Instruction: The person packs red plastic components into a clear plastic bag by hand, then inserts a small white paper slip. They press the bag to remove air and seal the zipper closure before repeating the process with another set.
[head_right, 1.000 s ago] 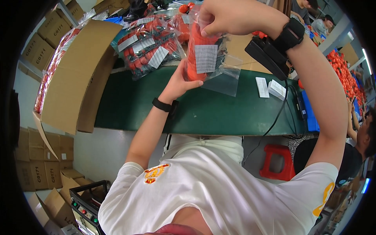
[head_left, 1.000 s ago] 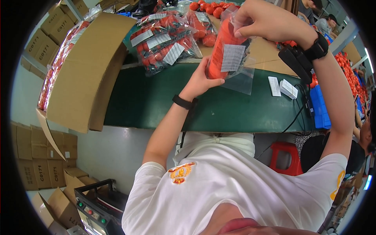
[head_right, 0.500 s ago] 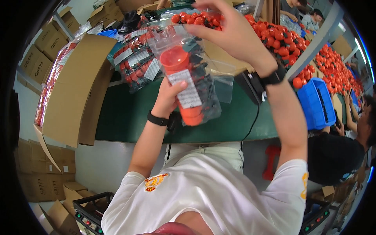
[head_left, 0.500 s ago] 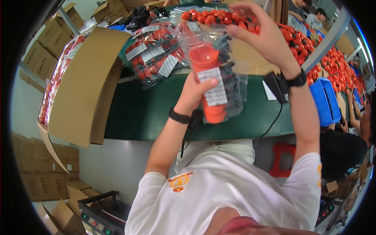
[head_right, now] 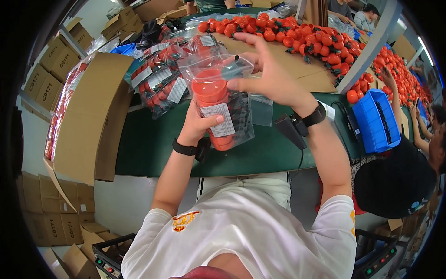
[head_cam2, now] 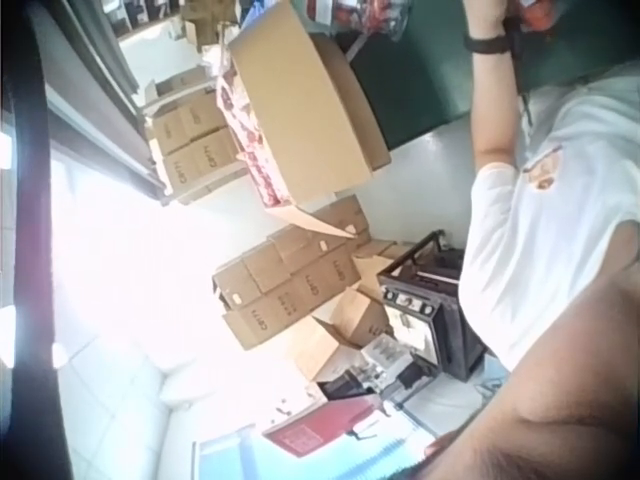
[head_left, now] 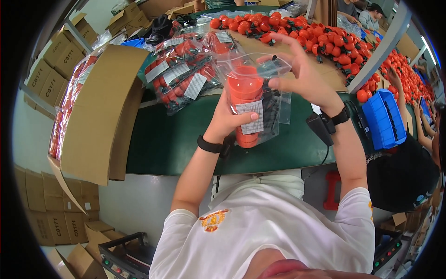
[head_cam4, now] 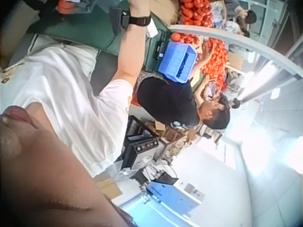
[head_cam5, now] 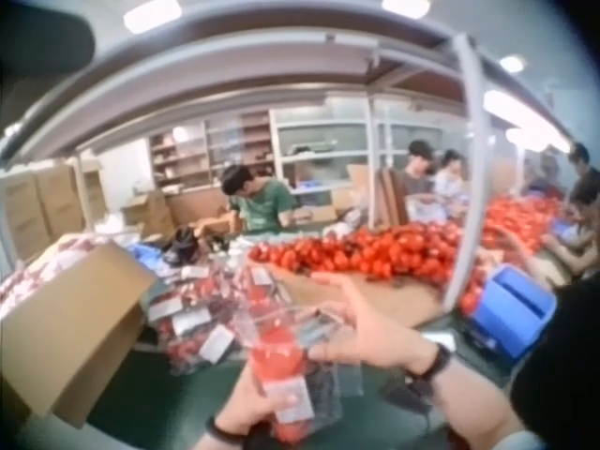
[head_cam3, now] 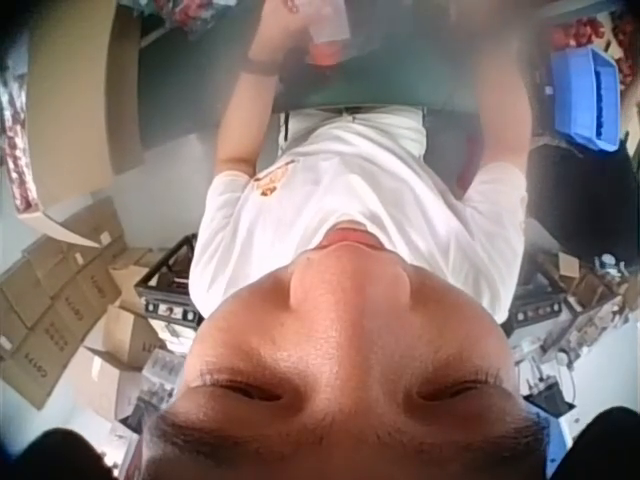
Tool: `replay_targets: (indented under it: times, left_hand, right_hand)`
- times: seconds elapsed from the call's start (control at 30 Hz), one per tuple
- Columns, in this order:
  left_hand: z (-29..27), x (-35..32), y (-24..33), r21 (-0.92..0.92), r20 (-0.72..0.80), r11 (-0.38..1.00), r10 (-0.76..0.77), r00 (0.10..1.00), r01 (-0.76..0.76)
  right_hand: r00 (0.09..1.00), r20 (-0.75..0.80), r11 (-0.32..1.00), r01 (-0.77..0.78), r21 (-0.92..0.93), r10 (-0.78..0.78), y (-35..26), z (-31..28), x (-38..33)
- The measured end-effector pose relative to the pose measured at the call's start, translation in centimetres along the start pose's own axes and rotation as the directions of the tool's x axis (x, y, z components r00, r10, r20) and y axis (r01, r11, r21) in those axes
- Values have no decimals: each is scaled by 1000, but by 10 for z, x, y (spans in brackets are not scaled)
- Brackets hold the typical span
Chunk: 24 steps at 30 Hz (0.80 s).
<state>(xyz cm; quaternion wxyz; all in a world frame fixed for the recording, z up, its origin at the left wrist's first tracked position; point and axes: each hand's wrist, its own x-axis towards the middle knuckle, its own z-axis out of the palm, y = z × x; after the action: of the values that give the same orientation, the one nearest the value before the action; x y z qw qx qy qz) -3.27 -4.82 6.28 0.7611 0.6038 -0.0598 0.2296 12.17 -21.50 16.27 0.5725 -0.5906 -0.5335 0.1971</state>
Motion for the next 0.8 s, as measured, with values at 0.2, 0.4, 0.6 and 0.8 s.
replay_targets:
  times: [0.2, 0.4, 0.6, 0.8]
  left_hand:
    - [-4, -3, -7, 14, 45, 1000, -23, 999, 22]
    - [-6, -6, -7, -86, 55, 992, -93, 994, 97]
    - [-7, -5, -6, -82, 147, 992, -86, 985, 99]
    - [-13, -5, -6, -4, 143, 997, -75, 987, 76]
  right_hand:
    - [996, -56, 994, 66, -86, -71, -4, 2, -1]
    - [974, -37, 959, 212, -188, -223, 6, 2, 3]
    - [973, 173, 951, 191, -243, -151, 0, -8, 6]
    - [974, -13, 974, 227, 5, -227, -11, -26, 11]
